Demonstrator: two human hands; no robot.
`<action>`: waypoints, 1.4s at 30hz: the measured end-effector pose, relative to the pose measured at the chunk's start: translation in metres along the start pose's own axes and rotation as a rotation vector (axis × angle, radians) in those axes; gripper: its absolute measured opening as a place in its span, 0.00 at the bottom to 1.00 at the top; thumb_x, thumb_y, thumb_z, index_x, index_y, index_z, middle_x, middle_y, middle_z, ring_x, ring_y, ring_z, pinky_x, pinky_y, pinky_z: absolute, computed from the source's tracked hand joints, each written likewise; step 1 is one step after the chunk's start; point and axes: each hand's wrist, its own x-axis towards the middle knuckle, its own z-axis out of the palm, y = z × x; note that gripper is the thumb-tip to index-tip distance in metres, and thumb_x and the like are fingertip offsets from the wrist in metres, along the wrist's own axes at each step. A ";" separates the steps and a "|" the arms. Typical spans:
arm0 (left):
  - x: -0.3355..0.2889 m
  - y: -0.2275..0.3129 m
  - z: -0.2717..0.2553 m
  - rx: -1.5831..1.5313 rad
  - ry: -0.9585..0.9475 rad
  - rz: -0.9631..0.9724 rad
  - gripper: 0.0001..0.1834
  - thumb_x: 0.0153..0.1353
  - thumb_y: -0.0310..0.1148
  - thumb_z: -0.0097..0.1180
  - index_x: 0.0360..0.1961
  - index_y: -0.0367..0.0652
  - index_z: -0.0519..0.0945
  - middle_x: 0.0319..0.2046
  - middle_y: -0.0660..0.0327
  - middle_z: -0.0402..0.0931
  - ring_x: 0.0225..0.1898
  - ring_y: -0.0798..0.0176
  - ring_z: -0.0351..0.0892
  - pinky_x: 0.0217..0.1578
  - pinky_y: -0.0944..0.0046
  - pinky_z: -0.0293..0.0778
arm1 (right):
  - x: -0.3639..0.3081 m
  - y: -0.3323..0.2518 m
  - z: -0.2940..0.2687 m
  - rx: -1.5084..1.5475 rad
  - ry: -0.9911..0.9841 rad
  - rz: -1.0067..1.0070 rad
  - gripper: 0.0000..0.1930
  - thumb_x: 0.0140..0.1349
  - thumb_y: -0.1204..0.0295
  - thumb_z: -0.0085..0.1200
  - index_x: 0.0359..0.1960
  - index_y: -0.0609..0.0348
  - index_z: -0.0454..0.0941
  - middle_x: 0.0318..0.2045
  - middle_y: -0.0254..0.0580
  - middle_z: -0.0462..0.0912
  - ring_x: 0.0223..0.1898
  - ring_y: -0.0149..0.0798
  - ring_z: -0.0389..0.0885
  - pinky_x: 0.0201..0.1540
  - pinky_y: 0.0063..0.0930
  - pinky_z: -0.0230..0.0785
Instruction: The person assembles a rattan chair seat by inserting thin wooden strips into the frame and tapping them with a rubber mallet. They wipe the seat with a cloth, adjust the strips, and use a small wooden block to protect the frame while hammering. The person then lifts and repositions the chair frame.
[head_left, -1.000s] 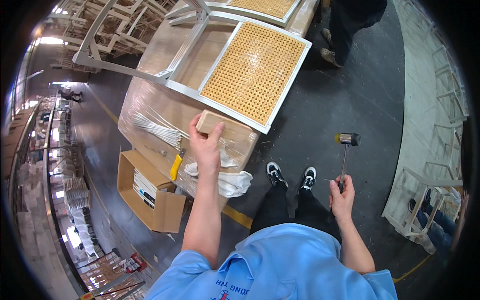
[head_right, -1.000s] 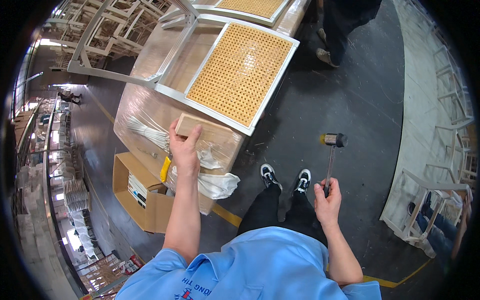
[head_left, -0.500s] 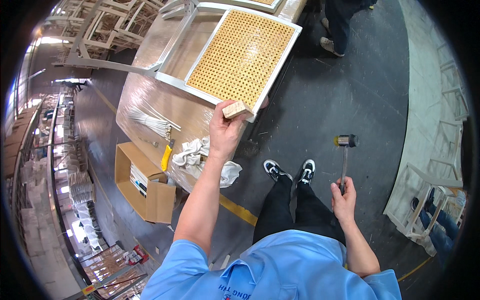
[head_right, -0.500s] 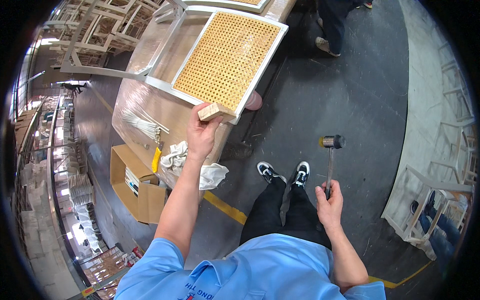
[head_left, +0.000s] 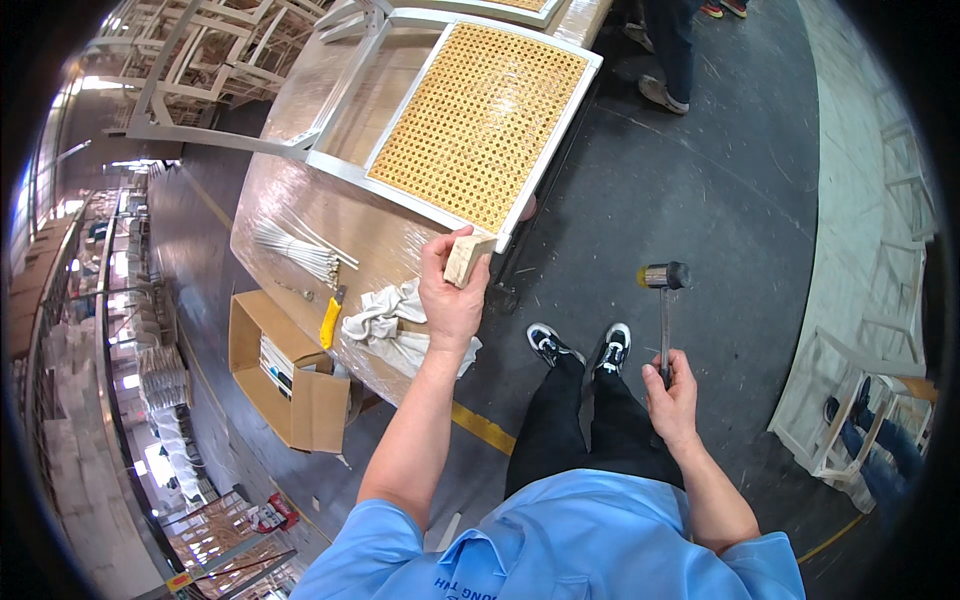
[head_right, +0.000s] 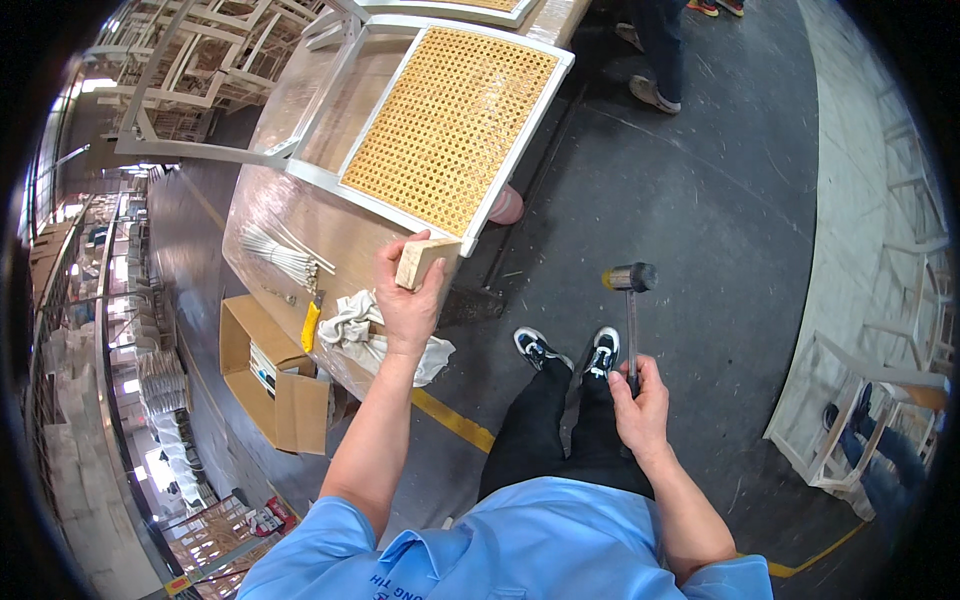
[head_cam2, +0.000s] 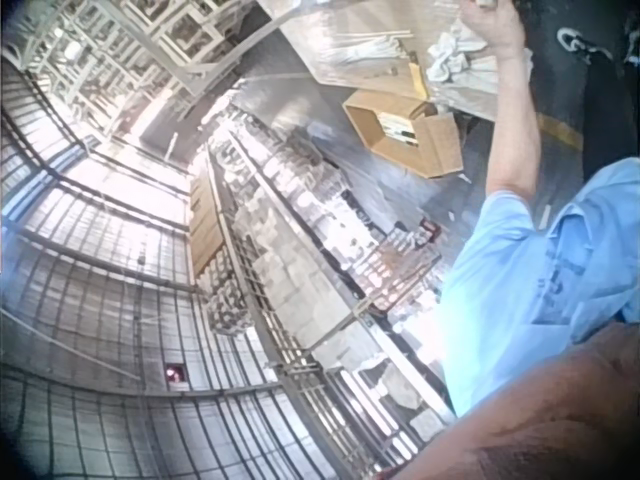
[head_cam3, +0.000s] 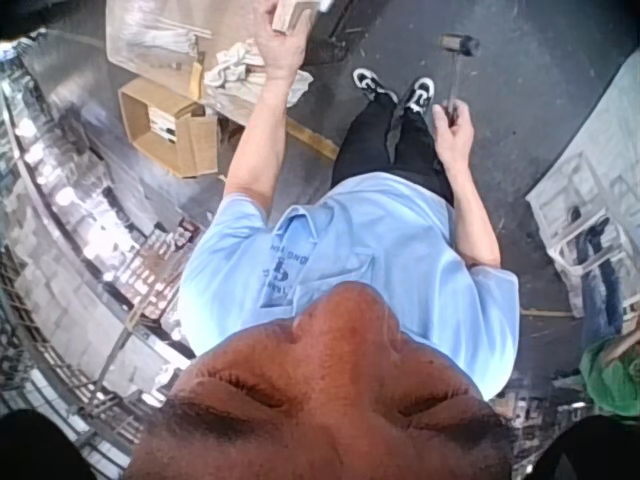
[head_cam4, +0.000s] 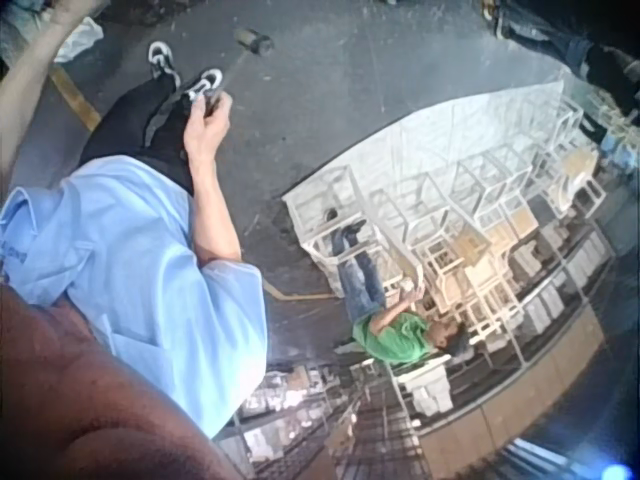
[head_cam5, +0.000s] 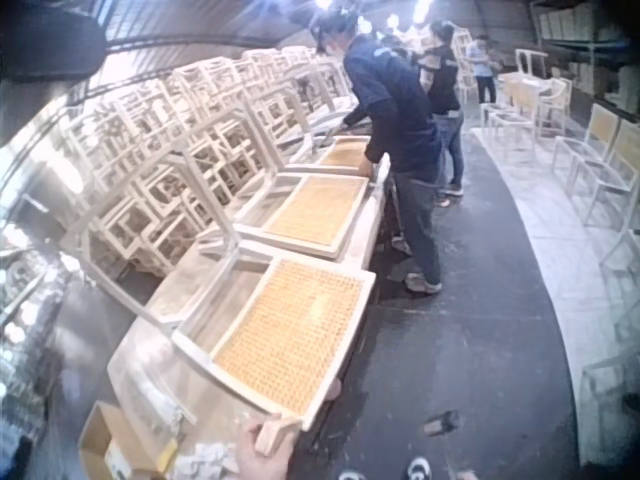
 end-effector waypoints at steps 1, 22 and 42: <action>0.000 0.005 -0.003 0.012 -0.049 -0.073 0.23 0.63 0.19 0.65 0.58 0.40 0.75 0.55 0.58 0.80 0.56 0.65 0.80 0.59 0.65 0.75 | 0.002 -0.001 0.002 0.001 0.000 -0.011 0.09 0.70 0.70 0.60 0.42 0.59 0.73 0.23 0.27 0.72 0.26 0.21 0.67 0.28 0.22 0.61; -0.007 0.026 0.026 0.133 0.106 -0.271 0.21 0.64 0.18 0.62 0.59 0.38 0.79 0.60 0.55 0.80 0.61 0.63 0.78 0.63 0.63 0.72 | 0.121 -0.097 0.003 -0.319 -0.368 -0.284 0.11 0.68 0.68 0.62 0.44 0.59 0.75 0.21 0.34 0.73 0.22 0.30 0.70 0.29 0.30 0.66; 0.003 0.051 0.077 0.133 0.421 -0.554 0.25 0.64 0.22 0.62 0.63 0.48 0.80 0.46 0.58 0.87 0.44 0.72 0.83 0.49 0.67 0.78 | 0.195 -0.244 -0.005 -0.474 -1.038 -0.808 0.16 0.74 0.71 0.51 0.59 0.62 0.76 0.30 0.50 0.81 0.30 0.52 0.83 0.36 0.41 0.77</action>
